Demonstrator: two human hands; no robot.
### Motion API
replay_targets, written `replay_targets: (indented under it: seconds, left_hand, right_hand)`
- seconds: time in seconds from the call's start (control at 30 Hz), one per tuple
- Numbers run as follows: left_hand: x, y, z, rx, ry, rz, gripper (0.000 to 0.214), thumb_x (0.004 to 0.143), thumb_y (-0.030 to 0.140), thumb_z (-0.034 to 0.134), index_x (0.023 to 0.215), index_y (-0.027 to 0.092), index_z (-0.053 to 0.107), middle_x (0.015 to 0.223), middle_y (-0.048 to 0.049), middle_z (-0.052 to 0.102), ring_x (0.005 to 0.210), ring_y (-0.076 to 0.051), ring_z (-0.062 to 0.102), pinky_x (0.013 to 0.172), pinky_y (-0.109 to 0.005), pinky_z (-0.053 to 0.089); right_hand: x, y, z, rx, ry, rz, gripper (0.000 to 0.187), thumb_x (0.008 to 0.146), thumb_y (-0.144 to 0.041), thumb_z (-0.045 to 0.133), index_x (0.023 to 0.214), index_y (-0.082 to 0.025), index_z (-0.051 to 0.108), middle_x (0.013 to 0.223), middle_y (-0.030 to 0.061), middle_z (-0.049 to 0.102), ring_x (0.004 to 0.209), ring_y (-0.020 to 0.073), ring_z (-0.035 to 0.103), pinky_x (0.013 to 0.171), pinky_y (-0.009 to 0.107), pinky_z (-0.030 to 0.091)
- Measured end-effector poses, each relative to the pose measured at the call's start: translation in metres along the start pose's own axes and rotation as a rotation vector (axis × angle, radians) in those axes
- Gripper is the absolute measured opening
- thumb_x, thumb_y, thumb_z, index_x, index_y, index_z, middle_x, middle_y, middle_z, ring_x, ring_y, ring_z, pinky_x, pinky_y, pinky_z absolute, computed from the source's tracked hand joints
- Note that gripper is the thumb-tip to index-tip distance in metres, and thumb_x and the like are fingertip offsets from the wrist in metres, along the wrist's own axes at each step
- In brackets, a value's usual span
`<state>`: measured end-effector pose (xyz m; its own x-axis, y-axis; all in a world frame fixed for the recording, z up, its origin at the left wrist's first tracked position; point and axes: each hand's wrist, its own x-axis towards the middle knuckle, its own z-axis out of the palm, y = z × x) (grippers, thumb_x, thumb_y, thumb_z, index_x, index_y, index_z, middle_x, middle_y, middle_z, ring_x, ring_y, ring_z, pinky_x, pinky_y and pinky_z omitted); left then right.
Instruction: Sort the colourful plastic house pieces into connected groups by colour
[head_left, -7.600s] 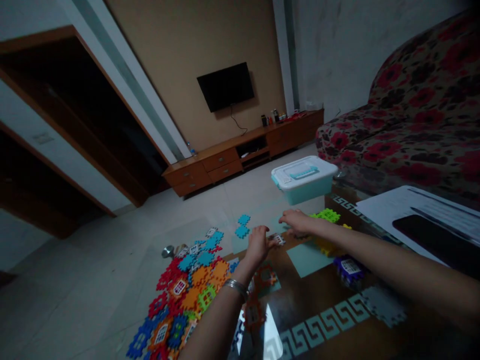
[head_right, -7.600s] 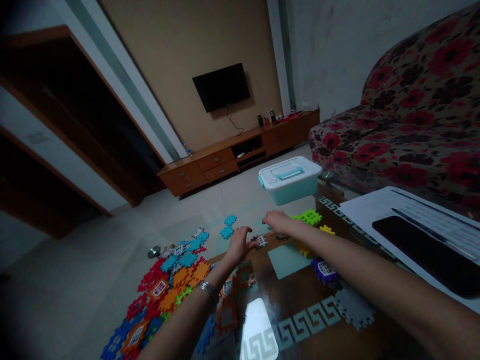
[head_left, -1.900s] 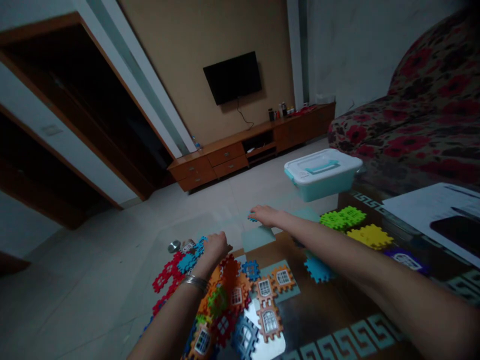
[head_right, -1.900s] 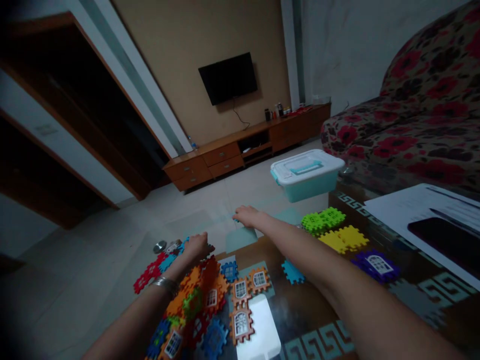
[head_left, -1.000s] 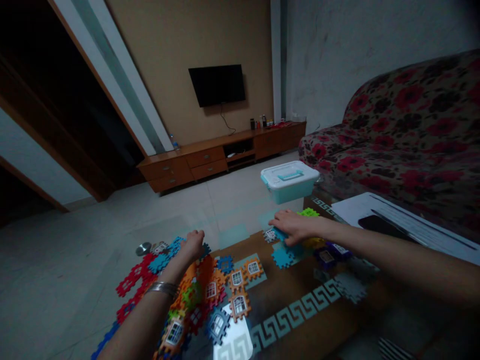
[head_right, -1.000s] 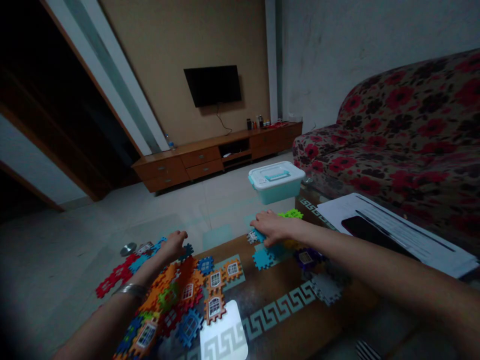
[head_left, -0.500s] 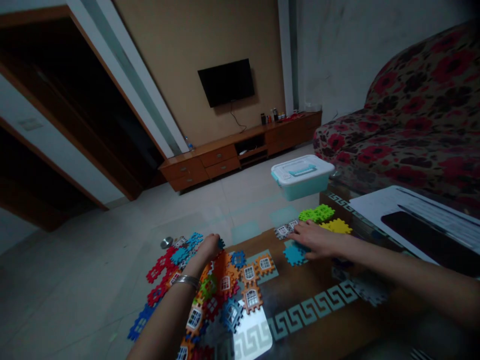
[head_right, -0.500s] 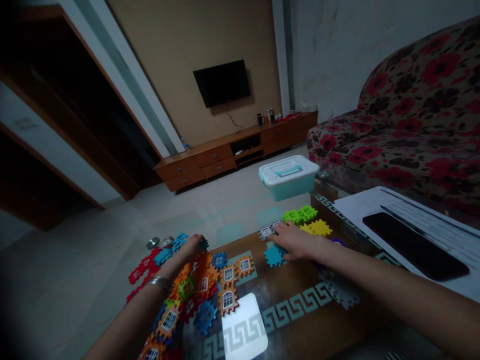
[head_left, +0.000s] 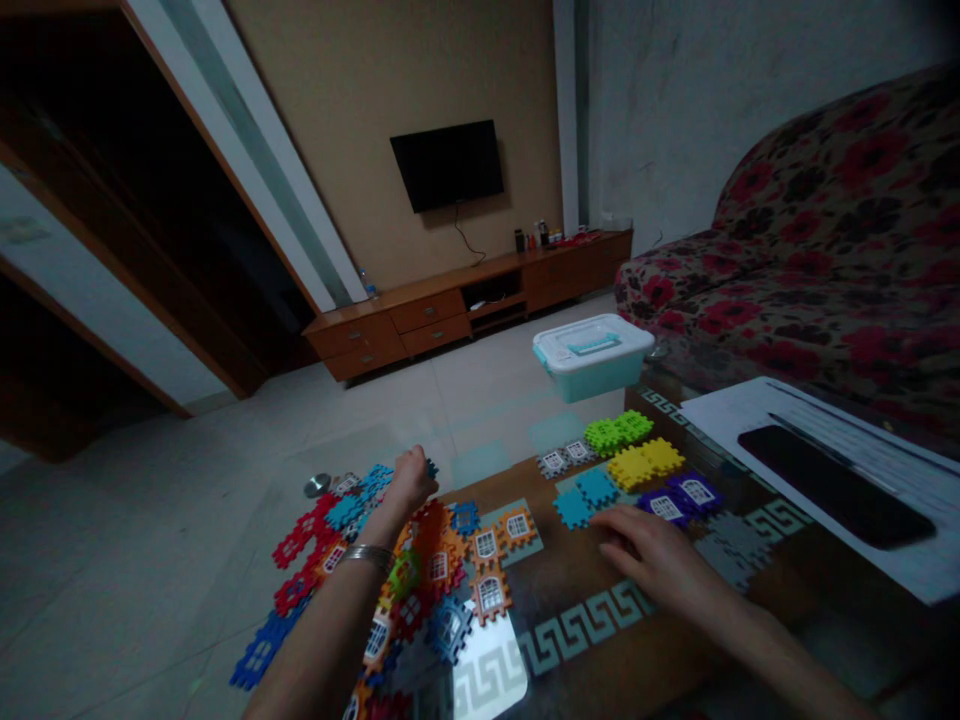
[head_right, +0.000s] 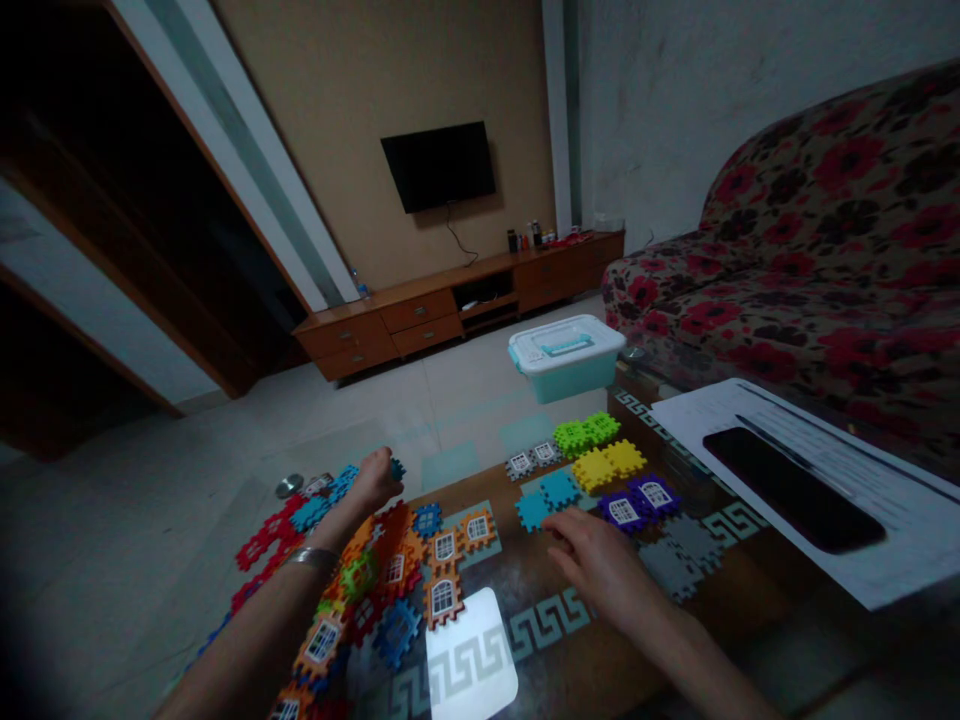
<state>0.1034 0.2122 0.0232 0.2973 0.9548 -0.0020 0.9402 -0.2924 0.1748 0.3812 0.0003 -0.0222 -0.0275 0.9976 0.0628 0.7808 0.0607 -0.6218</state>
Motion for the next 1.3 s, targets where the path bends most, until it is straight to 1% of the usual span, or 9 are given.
replay_targets:
  seconds: [0.13,0.3,0.4,0.5,0.83,1.0,1.13,1.23,1.3]
  left_hand:
    - [-0.016,0.066,0.005,-0.003,-0.026,0.187,0.024,0.083,0.014,0.059,0.107,0.012,0.055,0.106,-0.0098,0.06,0.098,-0.02,0.056,0.086,-0.034,0.048]
    - [-0.048,0.153,0.043,0.013,-0.128,0.415,0.037,0.071,0.003,0.057,0.106,0.013,0.051,0.114,-0.013,0.057,0.108,-0.023,0.051,0.093,-0.032,0.044]
    - [-0.058,0.176,0.057,0.047,-0.198,0.402,0.038,0.072,0.003,0.054,0.108,0.013,0.049,0.118,-0.0152,0.055,0.11,-0.025,0.051,0.093,-0.034,0.044]
    - [-0.061,0.179,0.061,0.082,-0.245,0.381,0.039,0.072,0.006,0.055,0.109,0.014,0.048,0.12,-0.0156,0.054,0.11,-0.027,0.05,0.093,-0.037,0.045]
    - [-0.054,0.17,0.07,0.136,-0.235,0.372,0.04,0.075,0.017,0.06,0.114,0.015,0.048,0.122,-0.0149,0.054,0.113,-0.029,0.049,0.092,-0.04,0.044]
    - [-0.054,0.154,0.059,0.132,-0.166,0.398,0.037,0.084,0.028,0.056,0.119,0.019,0.048,0.127,-0.0106,0.053,0.118,-0.026,0.046,0.097,-0.039,0.04]
    - [-0.052,0.098,0.033,0.154,-0.044,0.218,0.034,0.089,0.023,0.049,0.123,0.023,0.048,0.128,-0.0059,0.054,0.121,-0.02,0.046,0.1,-0.032,0.038]
    - [-0.045,0.027,0.007,0.195,-0.012,-0.006,0.039,0.085,0.009,0.043,0.122,0.019,0.051,0.129,-0.0116,0.054,0.122,-0.023,0.046,0.1,-0.036,0.038]
    - [-0.04,-0.025,-0.009,0.216,-0.018,-0.169,0.039,0.081,0.008,0.047,0.119,0.015,0.053,0.124,-0.0172,0.056,0.117,-0.028,0.051,0.094,-0.04,0.041]
  right_hand:
    - [-0.009,0.008,0.005,0.082,0.162,0.007,0.029,0.089,-0.016,0.04,0.102,-0.017,0.066,0.103,0.0106,0.068,0.097,0.0228,0.064,0.086,0.036,0.05]
    - [-0.01,0.016,0.003,0.113,0.21,-0.055,0.029,0.09,-0.016,0.04,0.101,-0.018,0.066,0.1,0.009,0.068,0.093,0.0218,0.064,0.083,0.035,0.049]
    - [-0.014,0.017,-0.001,0.13,0.215,-0.059,0.029,0.089,-0.015,0.041,0.1,-0.019,0.067,0.098,0.0078,0.069,0.092,0.0212,0.064,0.083,0.034,0.049]
    - [-0.017,0.017,-0.004,0.159,0.212,-0.059,0.029,0.089,-0.014,0.041,0.1,-0.02,0.068,0.099,0.0072,0.068,0.092,0.021,0.064,0.083,0.034,0.049]
    - [-0.019,0.017,0.002,0.174,0.177,-0.107,0.029,0.09,-0.017,0.039,0.099,-0.018,0.067,0.097,0.0085,0.068,0.09,0.0218,0.064,0.081,0.036,0.05]
    - [-0.02,0.027,0.017,0.179,0.181,-0.145,0.028,0.091,-0.022,0.04,0.099,-0.02,0.067,0.097,0.0082,0.069,0.089,0.0214,0.066,0.079,0.034,0.052]
    - [-0.025,0.037,0.038,0.168,0.149,-0.176,0.028,0.092,-0.024,0.041,0.101,-0.021,0.066,0.098,0.0082,0.069,0.09,0.0214,0.067,0.079,0.033,0.053]
    - [-0.023,0.027,0.053,0.154,0.093,-0.239,0.027,0.091,-0.021,0.041,0.104,-0.022,0.066,0.096,0.0077,0.068,0.089,0.0206,0.067,0.077,0.033,0.054]
    - [-0.011,0.005,0.064,0.148,0.08,-0.321,0.033,0.087,-0.014,0.043,0.112,-0.023,0.063,0.104,0.0081,0.067,0.097,0.0208,0.064,0.083,0.035,0.054]
